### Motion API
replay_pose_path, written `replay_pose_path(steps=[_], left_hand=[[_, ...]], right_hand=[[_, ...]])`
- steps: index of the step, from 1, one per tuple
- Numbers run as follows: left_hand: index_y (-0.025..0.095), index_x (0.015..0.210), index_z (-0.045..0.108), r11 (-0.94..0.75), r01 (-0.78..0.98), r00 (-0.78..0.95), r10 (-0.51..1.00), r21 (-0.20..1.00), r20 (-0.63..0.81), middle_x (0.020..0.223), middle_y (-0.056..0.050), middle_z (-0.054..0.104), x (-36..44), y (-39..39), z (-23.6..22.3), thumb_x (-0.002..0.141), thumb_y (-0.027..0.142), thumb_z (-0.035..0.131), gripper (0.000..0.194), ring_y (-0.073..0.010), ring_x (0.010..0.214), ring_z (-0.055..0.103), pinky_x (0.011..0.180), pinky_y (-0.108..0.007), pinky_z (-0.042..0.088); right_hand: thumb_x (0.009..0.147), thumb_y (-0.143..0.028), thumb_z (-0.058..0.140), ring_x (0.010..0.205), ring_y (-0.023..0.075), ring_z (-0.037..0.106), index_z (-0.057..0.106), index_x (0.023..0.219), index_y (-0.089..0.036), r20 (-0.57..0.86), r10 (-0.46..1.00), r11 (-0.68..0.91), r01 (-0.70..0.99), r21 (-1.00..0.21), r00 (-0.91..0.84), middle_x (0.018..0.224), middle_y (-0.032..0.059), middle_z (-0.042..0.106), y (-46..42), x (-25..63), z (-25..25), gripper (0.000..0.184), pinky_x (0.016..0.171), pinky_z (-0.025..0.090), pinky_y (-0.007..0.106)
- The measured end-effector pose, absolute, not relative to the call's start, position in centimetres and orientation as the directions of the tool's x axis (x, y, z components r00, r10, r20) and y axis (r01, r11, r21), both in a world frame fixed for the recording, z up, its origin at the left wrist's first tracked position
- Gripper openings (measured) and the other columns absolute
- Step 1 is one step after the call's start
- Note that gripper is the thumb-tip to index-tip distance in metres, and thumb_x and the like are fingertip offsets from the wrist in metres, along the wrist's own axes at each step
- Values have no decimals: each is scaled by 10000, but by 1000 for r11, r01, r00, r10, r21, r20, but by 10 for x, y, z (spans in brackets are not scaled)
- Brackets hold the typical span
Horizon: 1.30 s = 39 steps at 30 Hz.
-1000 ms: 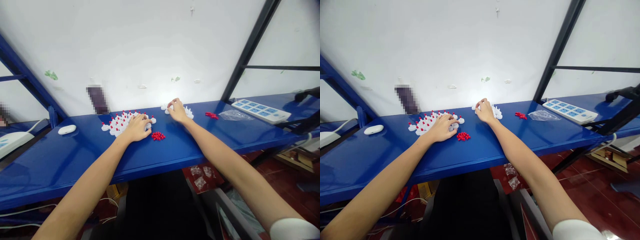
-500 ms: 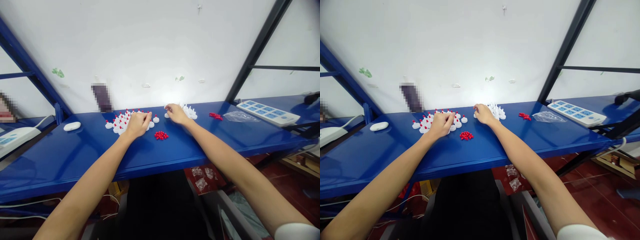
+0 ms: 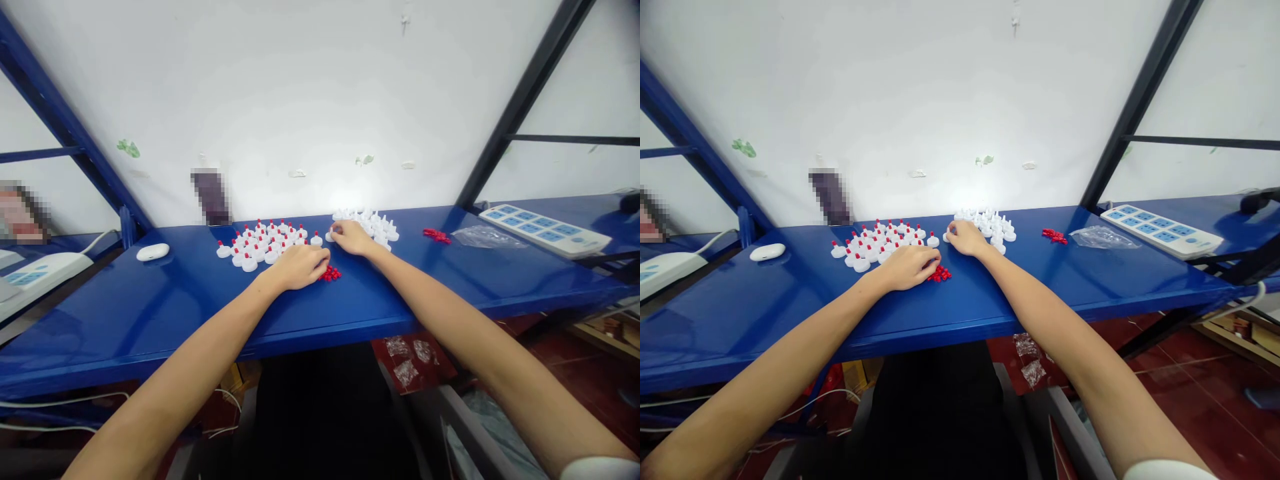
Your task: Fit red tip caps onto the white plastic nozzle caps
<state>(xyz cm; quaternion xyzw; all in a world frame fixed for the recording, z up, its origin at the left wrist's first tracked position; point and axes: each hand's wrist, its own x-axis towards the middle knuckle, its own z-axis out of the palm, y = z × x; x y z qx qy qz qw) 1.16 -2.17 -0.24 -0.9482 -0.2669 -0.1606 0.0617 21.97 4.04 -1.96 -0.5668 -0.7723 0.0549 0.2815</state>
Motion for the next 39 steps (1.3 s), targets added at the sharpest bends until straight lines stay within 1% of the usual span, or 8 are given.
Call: replay_pose_path(steps=[4,8,16,19,22,27,33,39], left_hand=[[201,898,603,-874,485,831,461,-1,311,834,-39,663,11,-21,-4,983,234,388,233,-192,738,616,668,-297,418],[209,950,606,-905,422,857,416,49,303,887,-22,684,8,-18,-1,1021,258,355,265,-174,796,631,722,-280,445],[193,1026,623,-913,397,835,402,93,375,925,-40,712,5,-11,-1,1034,258,343,288,-166,813,656,755,-275,470],[185,1050,628,-906,417,816,410,76,409,978,-63,721,5,-12,-2,1030,253,348,289,-180,854,665,781,-292,472],[191,1071,636,-896,441,805,419,47,420,983,-69,723,8,-15,-4,1018,249,372,275,-196,855,667,757,-299,462],[206,1063,657,-904,426,855,389,-36,343,992,-50,711,15,-20,-5,1035,288,367,302,-193,874,661,723,-284,446],[202,987,707,-881,473,840,448,-10,306,897,-50,653,14,-22,0,1023,365,419,332,-185,803,631,707,-295,441],[198,975,703,-862,495,854,461,-107,242,922,-55,625,16,-27,6,1021,351,407,337,-194,805,624,669,-302,420]], right_hand=[[860,-222,536,752,186,631,700,1016,-159,369,904,368,836,-407,-217,830,61,723,37,218,-17,235,715,425,273],[856,-210,530,732,178,618,710,997,-155,380,896,383,831,-402,-229,816,55,719,32,215,-14,236,694,408,269],[850,-194,529,665,160,586,717,988,-147,388,880,428,811,-399,-274,776,41,710,28,210,-12,238,645,388,259],[847,-185,536,663,159,585,720,982,-147,383,878,439,803,-403,-288,760,37,705,27,210,-11,232,641,389,255],[854,-192,535,659,157,580,719,985,-151,380,876,446,797,-407,-297,748,32,698,28,210,-12,231,629,382,252],[862,-198,530,650,152,571,710,1006,-145,383,873,454,785,-421,-300,752,29,692,32,213,-15,237,630,378,252],[878,-214,527,648,150,568,704,1026,-146,381,869,469,772,-429,-316,739,19,682,36,216,-17,240,630,376,250],[888,-229,532,650,147,558,702,1031,-144,383,864,480,764,-432,-326,742,17,676,37,217,-18,238,642,375,250]])
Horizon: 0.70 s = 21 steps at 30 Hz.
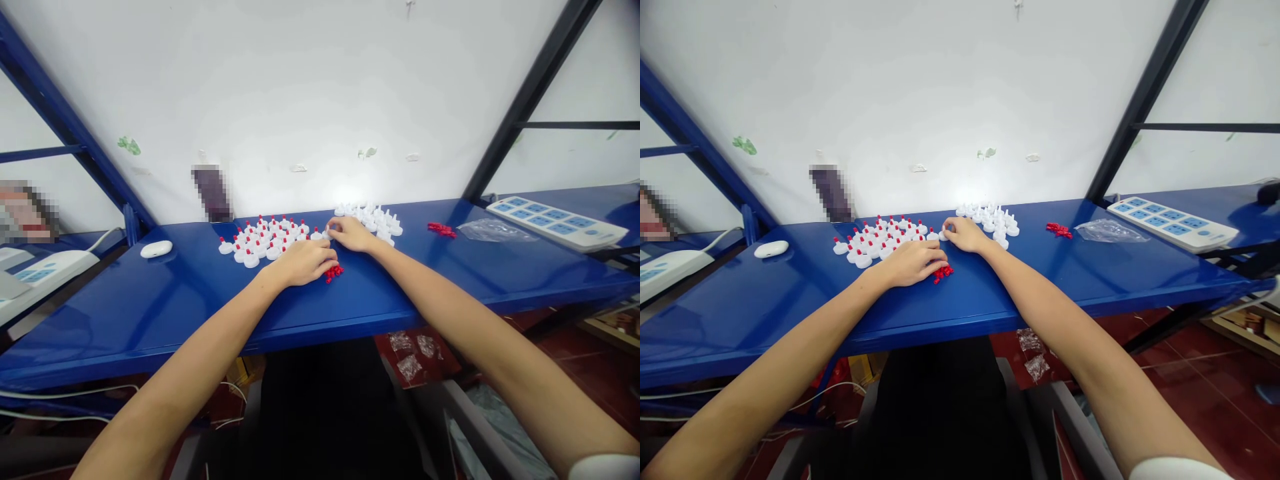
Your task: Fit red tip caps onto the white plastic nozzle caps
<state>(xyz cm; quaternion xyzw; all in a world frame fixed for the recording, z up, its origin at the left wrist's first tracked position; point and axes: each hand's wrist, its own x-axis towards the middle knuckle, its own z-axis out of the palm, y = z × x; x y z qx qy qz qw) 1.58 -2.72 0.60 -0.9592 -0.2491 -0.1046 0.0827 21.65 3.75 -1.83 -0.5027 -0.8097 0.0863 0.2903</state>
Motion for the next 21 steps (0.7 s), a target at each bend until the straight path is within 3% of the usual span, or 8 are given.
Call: replay_pose_path(steps=[21], left_hand=[[177,986,689,-875,475,859,437,-96,269,909,-51,611,18,-26,1,1033,335,409,325,-182,820,610,699,-286,423]], right_hand=[[878,-250,531,621,147,533,694,971,-143,413,859,473,777,-415,-302,715,22,659,34,213,-17,215,611,344,256]])
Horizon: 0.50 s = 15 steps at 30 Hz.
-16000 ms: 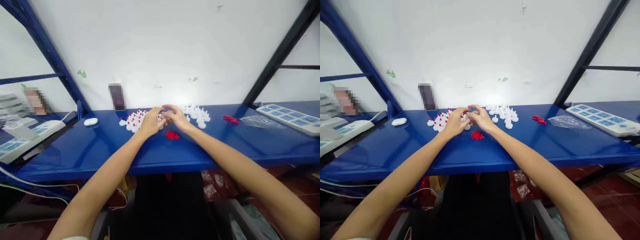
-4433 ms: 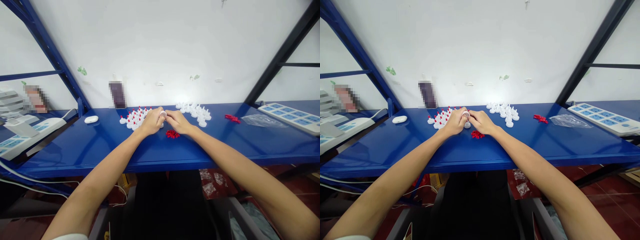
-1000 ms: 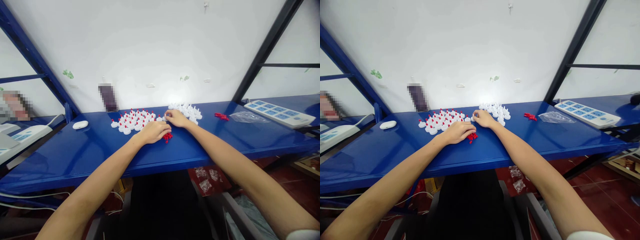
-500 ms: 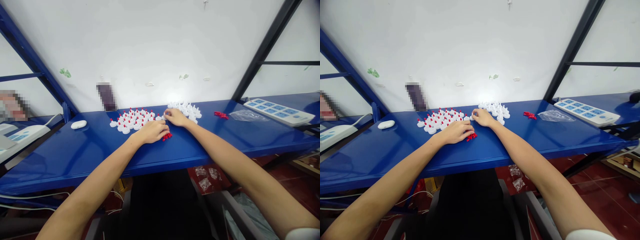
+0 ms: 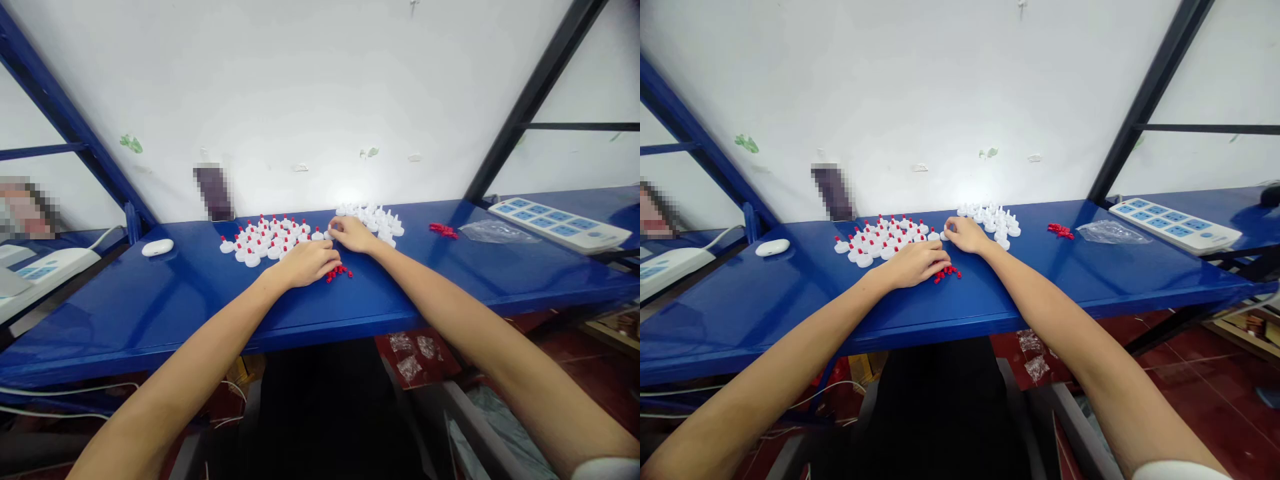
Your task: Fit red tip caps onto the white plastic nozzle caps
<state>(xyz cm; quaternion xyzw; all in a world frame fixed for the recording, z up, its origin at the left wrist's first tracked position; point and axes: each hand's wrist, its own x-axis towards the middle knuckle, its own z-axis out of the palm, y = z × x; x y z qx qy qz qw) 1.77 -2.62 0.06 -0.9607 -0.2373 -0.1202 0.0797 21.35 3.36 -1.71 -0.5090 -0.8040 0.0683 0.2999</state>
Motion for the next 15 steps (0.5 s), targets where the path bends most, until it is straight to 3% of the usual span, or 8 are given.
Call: replay_pose_path(steps=[15], left_hand=[[175,991,676,-870,493,829,458,-31,322,909,-44,603,17,-25,-1,1021,323,427,292,-179,809,605,710,-288,441]], right_hand=[[880,-243,533,617,147,536,691,975,-140,410,857,480,774,-413,-312,705,22,659,36,214,-19,211,610,347,255]])
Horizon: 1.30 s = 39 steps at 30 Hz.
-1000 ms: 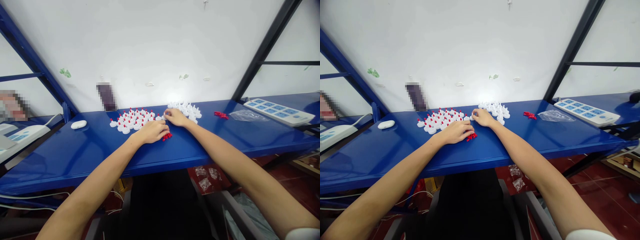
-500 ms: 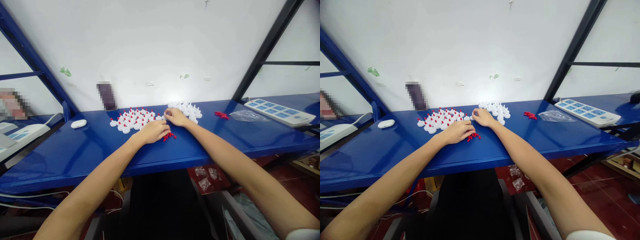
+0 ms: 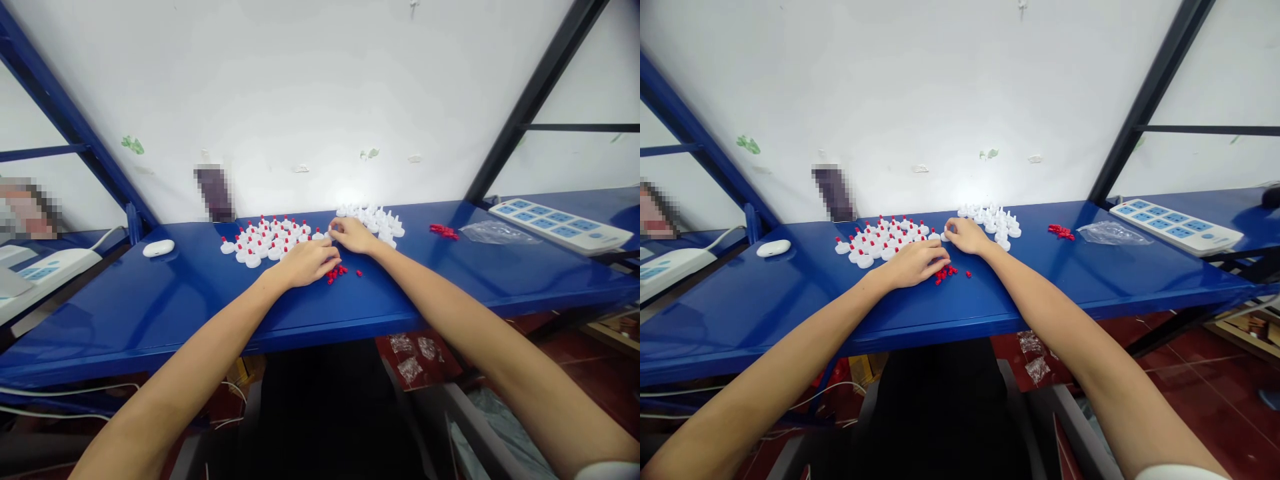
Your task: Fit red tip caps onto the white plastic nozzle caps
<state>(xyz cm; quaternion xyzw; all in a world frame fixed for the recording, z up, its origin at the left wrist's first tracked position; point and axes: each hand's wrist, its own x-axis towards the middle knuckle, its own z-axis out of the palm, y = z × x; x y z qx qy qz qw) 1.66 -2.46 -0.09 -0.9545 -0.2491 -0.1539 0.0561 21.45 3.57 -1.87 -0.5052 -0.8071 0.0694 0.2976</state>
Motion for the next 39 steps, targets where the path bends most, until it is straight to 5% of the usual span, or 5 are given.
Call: replay_pose_path(steps=[14,29,34,39], left_hand=[[225,1061,704,-861,497,792,502,110,348,1060,-61,544,12,-23,-4,970,404,504,283,-193,862,603,844,-346,487],[217,965,697,-852,487,775,522,191,355,1010,-48,563,13,-21,-7,917,268,535,177,-176,829,594,816,-327,484],[197,953,681,-856,502,732,497,124,465,990,-54,616,16,-25,0,920,258,512,183,-161,755,592,765,-322,442],[188,868,616,-770,598,466,560,223,684,658,25,635,17,-23,7,911,214,510,118,-139,614,594,832,-346,413]], right_hand=[[882,-234,517,631,153,545,693,1009,-140,389,861,482,771,-416,-328,729,32,680,31,214,-15,236,646,365,264],[875,-222,522,609,143,520,684,962,-141,381,868,472,768,-432,-319,678,13,647,29,212,-13,202,627,345,255],[869,-227,530,611,144,512,655,934,-147,389,857,496,747,-442,-339,660,-1,616,26,212,-11,162,628,345,254],[956,-296,404,654,166,521,573,1012,-179,481,825,533,693,-486,-297,685,-13,575,23,208,-9,213,660,371,270]])
